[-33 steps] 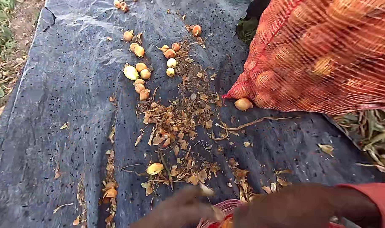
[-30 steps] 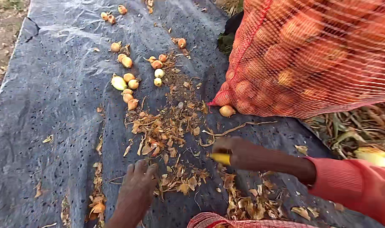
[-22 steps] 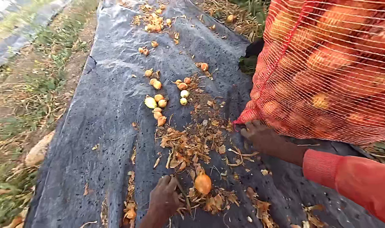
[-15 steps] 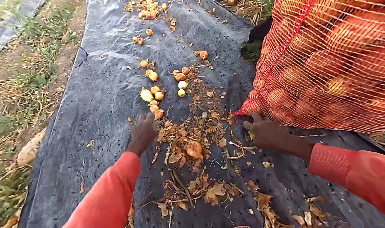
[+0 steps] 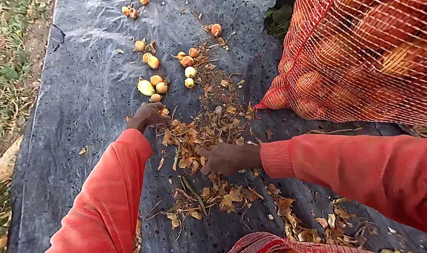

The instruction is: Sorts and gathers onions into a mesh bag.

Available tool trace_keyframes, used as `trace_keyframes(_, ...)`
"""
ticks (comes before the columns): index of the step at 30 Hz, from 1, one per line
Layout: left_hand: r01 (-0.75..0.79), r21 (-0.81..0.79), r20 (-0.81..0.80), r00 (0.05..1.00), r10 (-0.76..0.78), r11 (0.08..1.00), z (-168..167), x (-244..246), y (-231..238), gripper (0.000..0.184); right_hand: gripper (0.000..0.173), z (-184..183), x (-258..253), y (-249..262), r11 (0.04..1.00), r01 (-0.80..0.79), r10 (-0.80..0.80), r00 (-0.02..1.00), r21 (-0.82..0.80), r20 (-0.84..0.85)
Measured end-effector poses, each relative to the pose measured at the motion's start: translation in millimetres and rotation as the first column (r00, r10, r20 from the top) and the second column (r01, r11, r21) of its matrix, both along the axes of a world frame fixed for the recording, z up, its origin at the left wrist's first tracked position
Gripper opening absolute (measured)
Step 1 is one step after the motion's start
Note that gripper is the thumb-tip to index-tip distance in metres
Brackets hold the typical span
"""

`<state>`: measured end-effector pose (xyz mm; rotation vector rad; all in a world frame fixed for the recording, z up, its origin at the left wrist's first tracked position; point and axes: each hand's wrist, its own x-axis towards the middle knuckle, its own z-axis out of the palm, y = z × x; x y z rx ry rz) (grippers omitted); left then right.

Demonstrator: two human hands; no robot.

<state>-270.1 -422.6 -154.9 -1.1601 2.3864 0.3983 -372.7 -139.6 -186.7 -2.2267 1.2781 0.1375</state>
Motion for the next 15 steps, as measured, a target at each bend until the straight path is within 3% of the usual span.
trace_keyframes(2,-0.024,0.029,-0.050,0.998,0.026,0.999,0,4,0,0.057,0.061,-12,-10,7,0.995,0.101,-0.103,0.987,0.022,0.122)
trace_keyframes(4,-0.048,0.047,-0.104,0.993,0.053,0.998,-3,13,1,0.057,0.057,-10,-23,16,0.949,0.284,-0.314,0.874,0.134,0.371)
trace_keyframes(5,-0.075,0.059,-0.141,0.987,0.082,0.995,-4,17,2,0.056,0.051,-5,-30,21,0.891,0.385,-0.454,0.720,0.241,0.525)
trace_keyframes(6,-0.111,0.074,-0.192,0.974,0.123,0.991,-5,21,2,0.056,0.047,4,-37,28,0.814,0.448,-0.570,0.494,0.370,0.657)
trace_keyframes(8,-0.204,0.139,-0.335,0.911,0.240,0.969,-5,30,7,0.054,0.041,40,-44,44,0.695,0.445,-0.641,0.026,0.565,0.767)
trace_keyframes(9,-0.235,0.191,-0.423,0.856,0.296,0.953,1,33,15,0.054,0.041,62,-46,54,0.687,0.415,-0.619,-0.097,0.597,0.779)
trace_keyframes(11,-0.201,0.288,-0.566,0.753,0.336,0.936,27,43,46,0.048,0.049,87,-44,77,0.787,0.293,-0.527,-0.138,0.543,0.838)
trace_keyframes(12,-0.121,0.359,-0.628,0.702,0.335,0.926,42,51,69,0.042,0.052,74,-39,85,0.881,0.171,-0.423,-0.133,0.441,0.896)
trace_keyframes(13,-0.001,0.453,-0.662,0.669,0.337,0.891,58,59,96,0.036,0.051,35,-26,83,0.982,0.062,-0.162,-0.223,0.180,0.961)
trace_keyframes(14,0.128,0.557,-0.658,0.671,0.342,0.821,74,69,132,0.030,0.046,8,-12,86,0.999,0.037,0.033,-0.254,-0.025,0.967)
trace_keyframes(15,0.236,0.660,-0.616,0.714,0.333,0.713,89,81,176,0.019,0.036,12,-14,105,0.998,0.062,-0.020,-0.105,0.027,0.994)
